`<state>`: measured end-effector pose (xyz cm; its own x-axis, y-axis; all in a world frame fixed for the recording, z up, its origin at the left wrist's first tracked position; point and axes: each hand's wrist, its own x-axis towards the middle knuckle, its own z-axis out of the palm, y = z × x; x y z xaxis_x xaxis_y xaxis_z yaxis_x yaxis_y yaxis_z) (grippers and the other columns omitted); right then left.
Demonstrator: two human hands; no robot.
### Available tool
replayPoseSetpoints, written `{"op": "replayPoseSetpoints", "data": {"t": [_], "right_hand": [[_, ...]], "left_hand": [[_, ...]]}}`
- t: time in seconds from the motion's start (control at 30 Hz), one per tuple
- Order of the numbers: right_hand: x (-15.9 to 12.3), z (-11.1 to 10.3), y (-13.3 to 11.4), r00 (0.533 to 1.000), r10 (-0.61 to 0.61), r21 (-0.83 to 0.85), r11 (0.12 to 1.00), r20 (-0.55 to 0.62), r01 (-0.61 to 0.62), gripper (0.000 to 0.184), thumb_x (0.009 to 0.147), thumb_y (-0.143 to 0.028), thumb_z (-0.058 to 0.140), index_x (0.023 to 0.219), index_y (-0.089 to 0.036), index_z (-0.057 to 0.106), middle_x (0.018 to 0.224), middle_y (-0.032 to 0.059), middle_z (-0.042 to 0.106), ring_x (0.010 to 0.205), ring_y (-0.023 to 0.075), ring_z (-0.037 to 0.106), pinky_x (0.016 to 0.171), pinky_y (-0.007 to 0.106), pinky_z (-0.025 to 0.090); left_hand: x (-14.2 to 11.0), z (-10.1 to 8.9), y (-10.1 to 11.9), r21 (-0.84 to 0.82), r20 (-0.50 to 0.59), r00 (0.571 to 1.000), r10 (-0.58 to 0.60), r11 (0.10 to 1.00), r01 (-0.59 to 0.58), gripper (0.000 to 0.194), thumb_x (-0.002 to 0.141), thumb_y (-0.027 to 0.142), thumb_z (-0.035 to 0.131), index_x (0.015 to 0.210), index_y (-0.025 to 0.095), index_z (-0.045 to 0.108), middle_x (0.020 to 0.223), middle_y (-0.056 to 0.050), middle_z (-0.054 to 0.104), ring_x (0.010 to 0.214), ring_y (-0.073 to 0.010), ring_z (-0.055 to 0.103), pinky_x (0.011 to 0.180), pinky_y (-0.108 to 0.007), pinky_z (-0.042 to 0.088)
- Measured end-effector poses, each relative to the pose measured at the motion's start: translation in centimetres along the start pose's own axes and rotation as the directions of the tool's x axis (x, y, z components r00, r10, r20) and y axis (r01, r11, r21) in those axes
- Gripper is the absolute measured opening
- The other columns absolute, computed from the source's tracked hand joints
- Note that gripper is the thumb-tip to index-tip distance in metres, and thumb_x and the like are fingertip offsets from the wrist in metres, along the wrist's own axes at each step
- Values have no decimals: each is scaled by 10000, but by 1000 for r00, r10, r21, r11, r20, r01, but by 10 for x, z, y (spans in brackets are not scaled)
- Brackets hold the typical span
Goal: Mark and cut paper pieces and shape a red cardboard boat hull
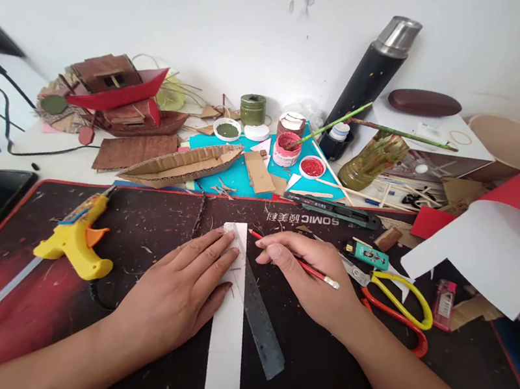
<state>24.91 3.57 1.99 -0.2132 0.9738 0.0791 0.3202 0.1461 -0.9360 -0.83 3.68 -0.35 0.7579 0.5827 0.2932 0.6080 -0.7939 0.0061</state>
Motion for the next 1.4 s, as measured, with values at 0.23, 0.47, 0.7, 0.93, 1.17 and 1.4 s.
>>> {"op": "replayPoseSetpoints", "data": {"t": [0.23,0.47,0.7,0.93,1.17,1.4], "right_hand": [[0,-1,-1,1000,-4,-15,1000,7,5,249,1116,-342,609,999,-243,806,972,-10,856,922,169,805,843,258,583],[-1,-1,-2,1000,-5,-17,1000,10,5,263,1117,-353,606,984,-240,802,983,-4,854,918,171,802,847,259,586],[0,-1,-1,1000,1,-25,1000,16,-1,277,1120,-367,598,980,-245,803,976,10,854,917,197,807,843,293,602],[0,-1,-1,1000,-3,-30,1000,20,4,291,1121,-369,602,945,-244,798,1021,8,856,948,193,807,851,281,594],[0,-1,-1,1000,-6,-38,999,25,7,294,1126,-365,596,949,-241,796,1028,7,856,950,191,806,848,282,592],[0,-1,0,1000,-8,-44,999,25,10,283,1123,-365,600,959,-247,799,1043,8,859,955,195,808,846,288,598]], "left_hand": [[0,0,0,-13,3,1000,-2,1000,2,436,1102,281,531,1464,69,650,1590,-185,629,1467,-366,612,1113,-519,607],[0,0,0,-35,-1,1000,-15,999,15,435,1097,284,540,1467,84,651,1597,-181,623,1480,-354,602,1145,-502,587],[-1,1,1,-62,-5,1000,-22,998,21,448,1084,265,565,1481,74,645,1596,-191,622,1485,-366,597,1157,-523,580],[-2,1,1,-85,-1,999,-47,995,46,461,1084,277,565,1509,111,631,1607,-167,618,1492,-350,593,1192,-516,556],[-1,1,1,-41,6,1000,-27,999,28,438,1097,284,541,1476,90,644,1597,-172,626,1478,-354,606,1167,-522,575],[-2,2,1,-62,7,999,-40,997,40,446,1093,285,542,1494,113,637,1596,-165,628,1483,-349,603,1182,-520,568]]}}
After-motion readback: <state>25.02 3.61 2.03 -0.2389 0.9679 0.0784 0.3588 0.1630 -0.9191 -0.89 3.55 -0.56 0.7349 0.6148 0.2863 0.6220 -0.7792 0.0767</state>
